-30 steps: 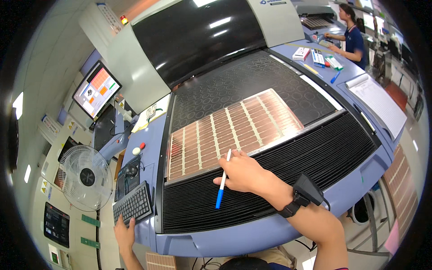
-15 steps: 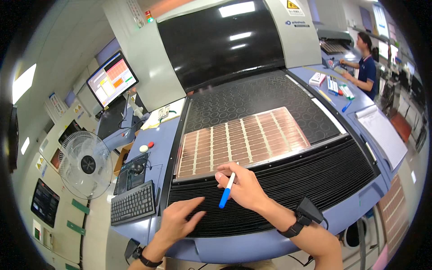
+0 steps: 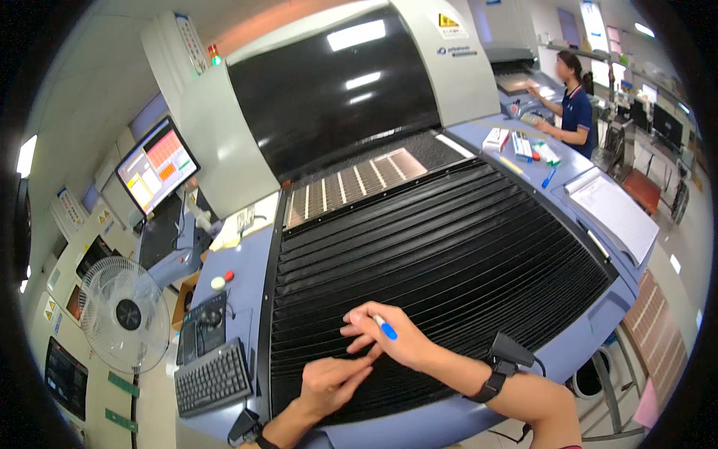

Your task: Inspecting a large semiconductor wafer grid and marking specific sections with a blue pen.

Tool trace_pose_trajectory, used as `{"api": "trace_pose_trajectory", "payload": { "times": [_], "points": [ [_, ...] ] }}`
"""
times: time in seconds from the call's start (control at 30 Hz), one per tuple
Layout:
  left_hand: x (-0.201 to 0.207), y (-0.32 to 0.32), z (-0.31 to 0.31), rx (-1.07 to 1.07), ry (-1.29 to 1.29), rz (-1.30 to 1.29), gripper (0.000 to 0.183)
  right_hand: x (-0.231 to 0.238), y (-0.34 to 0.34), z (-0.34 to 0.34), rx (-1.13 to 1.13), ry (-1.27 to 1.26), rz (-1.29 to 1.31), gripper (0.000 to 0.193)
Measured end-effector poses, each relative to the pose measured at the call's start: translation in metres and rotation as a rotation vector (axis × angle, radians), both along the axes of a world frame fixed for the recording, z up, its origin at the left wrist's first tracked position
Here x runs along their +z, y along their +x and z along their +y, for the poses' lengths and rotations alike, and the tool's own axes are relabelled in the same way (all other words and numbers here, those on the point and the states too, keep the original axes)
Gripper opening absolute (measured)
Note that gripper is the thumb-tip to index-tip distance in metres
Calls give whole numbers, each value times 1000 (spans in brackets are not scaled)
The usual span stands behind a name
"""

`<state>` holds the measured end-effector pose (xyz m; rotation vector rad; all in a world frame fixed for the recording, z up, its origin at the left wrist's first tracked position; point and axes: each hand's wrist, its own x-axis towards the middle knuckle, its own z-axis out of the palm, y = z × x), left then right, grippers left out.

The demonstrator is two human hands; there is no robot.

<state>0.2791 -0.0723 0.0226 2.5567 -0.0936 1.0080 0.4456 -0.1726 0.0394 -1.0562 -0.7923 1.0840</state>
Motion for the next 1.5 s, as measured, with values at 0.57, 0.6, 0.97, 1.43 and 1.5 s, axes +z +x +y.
{"api": "trace_pose_trajectory", "payload": {
  "times": [0.57,0.6,0.97,1.43,1.5],
  "points": [
    [-8,-3,-1,-2,-95,-70,12,2,-3,3,32,-46,-106,43],
    [-8,-3,-2,14,-90,-68,13,2,-3,3,40,-47,-90,43],
    [-12,-3,-3,37,-110,-85,14,0,-2,2,49,-48,-76,43],
    [-7,-6,-7,32,-126,-34,14,0,-4,1,67,-46,-64,45],
    [-5,-3,-10,18,-133,-77,13,-1,-4,1,71,-47,-84,44]
  ]
}}
